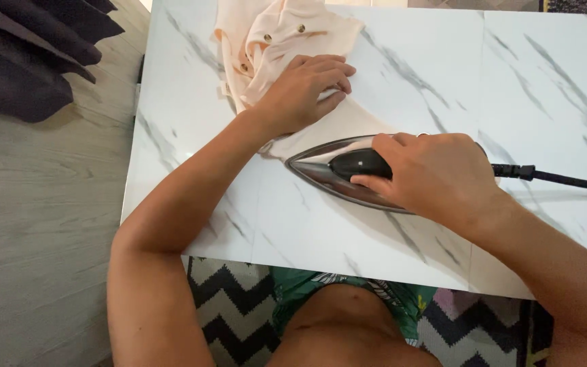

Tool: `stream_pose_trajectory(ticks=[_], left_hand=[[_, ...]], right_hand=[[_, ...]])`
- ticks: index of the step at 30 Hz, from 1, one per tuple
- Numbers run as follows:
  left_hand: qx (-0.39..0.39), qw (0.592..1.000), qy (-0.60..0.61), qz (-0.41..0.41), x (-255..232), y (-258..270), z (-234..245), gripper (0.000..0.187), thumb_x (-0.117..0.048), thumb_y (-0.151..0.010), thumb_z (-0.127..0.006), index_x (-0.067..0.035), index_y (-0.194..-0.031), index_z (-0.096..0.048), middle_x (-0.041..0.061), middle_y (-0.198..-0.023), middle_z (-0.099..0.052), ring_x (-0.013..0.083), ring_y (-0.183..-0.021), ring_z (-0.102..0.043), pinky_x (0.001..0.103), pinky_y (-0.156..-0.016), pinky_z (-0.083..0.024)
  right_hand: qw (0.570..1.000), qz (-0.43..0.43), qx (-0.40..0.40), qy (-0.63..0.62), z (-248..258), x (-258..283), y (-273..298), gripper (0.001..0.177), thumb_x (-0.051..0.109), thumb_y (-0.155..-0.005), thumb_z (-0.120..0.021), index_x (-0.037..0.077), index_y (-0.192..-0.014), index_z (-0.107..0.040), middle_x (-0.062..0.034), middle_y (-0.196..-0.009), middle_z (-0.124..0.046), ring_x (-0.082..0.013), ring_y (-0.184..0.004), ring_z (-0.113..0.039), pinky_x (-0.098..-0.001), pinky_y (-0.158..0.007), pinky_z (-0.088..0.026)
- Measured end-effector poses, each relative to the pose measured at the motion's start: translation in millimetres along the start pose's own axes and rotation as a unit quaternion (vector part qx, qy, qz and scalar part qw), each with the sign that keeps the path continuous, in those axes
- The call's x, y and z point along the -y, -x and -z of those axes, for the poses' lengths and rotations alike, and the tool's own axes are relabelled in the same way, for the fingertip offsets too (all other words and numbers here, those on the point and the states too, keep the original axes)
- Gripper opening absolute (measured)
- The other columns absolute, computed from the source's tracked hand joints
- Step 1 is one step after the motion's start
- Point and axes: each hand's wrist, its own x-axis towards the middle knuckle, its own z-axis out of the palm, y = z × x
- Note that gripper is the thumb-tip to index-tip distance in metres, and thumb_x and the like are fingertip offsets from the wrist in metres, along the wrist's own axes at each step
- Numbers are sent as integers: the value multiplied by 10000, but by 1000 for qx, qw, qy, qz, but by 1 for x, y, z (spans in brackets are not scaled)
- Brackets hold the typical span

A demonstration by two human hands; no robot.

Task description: Ironing a small light-colored garment on a table

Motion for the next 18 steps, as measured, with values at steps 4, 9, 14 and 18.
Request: stream_pose_trajectory(ticks=[4,9,14,18], left_hand=[[-2,1000,9,4,1,1,-3,22,-141,-1020,-649,-141,-998,-652,26,-1287,-706,236,-1322,-573,414,-984,-384],[16,999,22,28,-6,-1,5,58,-164,-1030,-621,-144,-994,-662,38,-1313,-703,231,-1332,-562,423,-1029,-366],[2,1000,16,15,-3,-1,1,48,-156,-1026,-642,-154,-985,-669,27,-1297,-711,236,-1334,-571,422,-1000,-382],[6,1000,20,8,-5,0,4,44,-148,-1030,-645,-136,-991,-660,57,-1303,-705,265,-1334,-570,452,-1016,-387]], right_hand=[[997,-65,51,-10,10,-7,-9,608,793,-982,-476,203,-999,-623,60,-774,-709,-228,-576,-697,-393,-446,-513],[956,-199,216,19,21,-29,-11,658,845,-1002,-381,231,-1020,-616,-9,-717,-749,-299,-669,-752,-396,-601,-556],[941,-249,227,32,14,-44,-3,690,816,-1053,-336,195,-1090,-636,-40,-769,-789,-318,-717,-774,-398,-616,-540],[953,-198,222,59,14,-47,3,658,819,-1032,-347,219,-1084,-611,-7,-695,-748,-262,-621,-738,-352,-552,-530]])
